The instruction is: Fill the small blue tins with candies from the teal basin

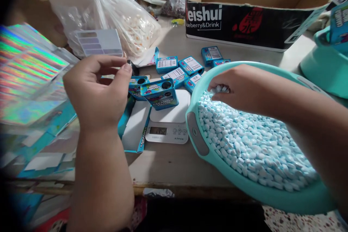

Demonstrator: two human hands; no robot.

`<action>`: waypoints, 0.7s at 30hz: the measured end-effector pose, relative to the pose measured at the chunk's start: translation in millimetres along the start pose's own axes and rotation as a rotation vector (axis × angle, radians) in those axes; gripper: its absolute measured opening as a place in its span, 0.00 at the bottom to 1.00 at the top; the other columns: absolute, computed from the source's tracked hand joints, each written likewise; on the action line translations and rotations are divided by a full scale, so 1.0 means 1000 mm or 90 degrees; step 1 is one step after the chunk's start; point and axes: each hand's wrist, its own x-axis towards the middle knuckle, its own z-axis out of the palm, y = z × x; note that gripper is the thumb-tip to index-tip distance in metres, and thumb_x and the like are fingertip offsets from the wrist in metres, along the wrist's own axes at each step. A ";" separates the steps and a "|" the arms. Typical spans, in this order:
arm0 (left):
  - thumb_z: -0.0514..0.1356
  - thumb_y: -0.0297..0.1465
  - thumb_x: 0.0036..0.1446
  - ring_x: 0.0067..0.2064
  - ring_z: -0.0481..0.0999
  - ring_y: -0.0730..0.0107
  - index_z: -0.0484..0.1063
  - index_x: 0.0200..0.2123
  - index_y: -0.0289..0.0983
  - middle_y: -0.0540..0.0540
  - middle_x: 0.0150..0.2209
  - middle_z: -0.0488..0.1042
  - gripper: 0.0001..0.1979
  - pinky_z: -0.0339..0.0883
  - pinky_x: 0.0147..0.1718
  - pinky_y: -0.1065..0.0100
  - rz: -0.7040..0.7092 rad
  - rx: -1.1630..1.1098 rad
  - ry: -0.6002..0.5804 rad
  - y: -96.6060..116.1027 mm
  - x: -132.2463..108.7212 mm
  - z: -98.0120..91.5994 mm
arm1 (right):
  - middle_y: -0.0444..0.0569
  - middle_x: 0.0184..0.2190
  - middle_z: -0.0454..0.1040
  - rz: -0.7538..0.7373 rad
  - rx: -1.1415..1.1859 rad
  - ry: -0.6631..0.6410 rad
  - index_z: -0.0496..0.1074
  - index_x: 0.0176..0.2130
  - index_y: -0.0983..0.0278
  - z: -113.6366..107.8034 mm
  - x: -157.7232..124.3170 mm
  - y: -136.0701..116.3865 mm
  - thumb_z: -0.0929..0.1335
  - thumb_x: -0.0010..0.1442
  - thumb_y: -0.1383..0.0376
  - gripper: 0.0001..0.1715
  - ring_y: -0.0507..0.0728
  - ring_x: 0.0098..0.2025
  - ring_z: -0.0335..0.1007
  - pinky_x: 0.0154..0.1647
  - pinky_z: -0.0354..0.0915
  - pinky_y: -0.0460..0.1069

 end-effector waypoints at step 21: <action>0.63 0.35 0.58 0.54 0.75 0.54 0.70 0.59 0.39 0.41 0.55 0.76 0.25 0.69 0.52 0.56 0.063 -0.008 -0.390 0.010 -0.001 0.022 | 0.45 0.32 0.78 -0.146 0.047 0.120 0.81 0.41 0.62 -0.036 0.031 -0.041 0.70 0.58 0.60 0.13 0.51 0.29 0.67 0.32 0.57 0.48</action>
